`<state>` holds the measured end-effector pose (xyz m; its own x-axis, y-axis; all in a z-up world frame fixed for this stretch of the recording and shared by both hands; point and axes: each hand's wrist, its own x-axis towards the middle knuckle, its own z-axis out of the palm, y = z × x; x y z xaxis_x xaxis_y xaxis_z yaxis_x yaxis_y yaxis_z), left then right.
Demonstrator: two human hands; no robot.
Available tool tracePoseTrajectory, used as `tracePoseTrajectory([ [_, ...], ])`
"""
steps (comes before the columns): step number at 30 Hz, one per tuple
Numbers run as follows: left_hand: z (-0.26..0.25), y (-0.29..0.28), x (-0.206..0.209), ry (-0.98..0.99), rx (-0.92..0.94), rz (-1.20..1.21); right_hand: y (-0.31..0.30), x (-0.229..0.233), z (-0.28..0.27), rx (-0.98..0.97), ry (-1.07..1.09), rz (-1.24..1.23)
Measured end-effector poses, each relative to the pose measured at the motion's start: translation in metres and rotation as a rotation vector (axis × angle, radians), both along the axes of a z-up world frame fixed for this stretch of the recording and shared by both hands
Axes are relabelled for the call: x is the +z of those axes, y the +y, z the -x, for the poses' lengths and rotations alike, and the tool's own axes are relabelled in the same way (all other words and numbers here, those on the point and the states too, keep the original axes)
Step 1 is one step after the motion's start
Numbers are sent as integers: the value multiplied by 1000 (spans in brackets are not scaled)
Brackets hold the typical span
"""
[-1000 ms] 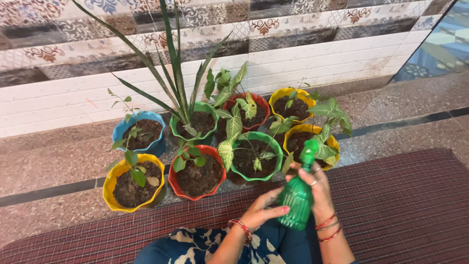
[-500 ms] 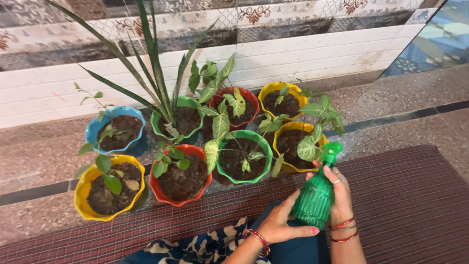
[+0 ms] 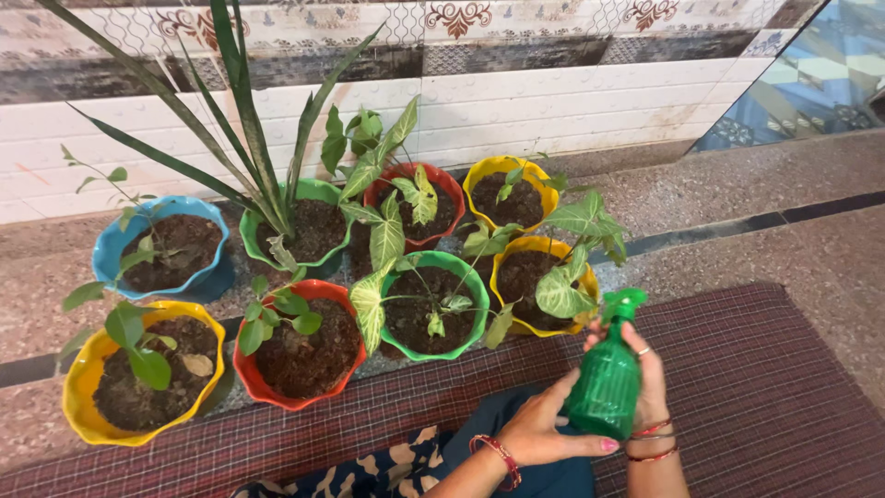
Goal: The person uses a green spray bottle to mist water onto several potted plants arranged on a mat. They move the bottle from one pot to the next, spraying the leaves and soil of each plant in turn.
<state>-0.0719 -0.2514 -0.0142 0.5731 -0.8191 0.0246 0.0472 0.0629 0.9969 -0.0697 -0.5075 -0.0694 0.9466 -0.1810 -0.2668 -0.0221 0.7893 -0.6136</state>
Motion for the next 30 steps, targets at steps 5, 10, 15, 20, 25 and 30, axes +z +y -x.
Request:
tracePoseTrajectory([
  [5,-14,-28,16,-30,44,100,-34,24,-23,-63,-89,75],
  [10,-30,-58,30,44,66,182,-70,24,-50,-59,-59,93],
  [15,-35,-73,20,48,115,126,-93,12,-66,50,-43,69],
  [20,-33,-66,26,-28,103,165,-86,49,-57,-44,-159,92],
  [25,-26,-60,49,-65,123,179,-85,75,-76,17,-112,165],
  [30,-28,-50,61,-62,141,191,-67,88,-80,78,-215,106],
])
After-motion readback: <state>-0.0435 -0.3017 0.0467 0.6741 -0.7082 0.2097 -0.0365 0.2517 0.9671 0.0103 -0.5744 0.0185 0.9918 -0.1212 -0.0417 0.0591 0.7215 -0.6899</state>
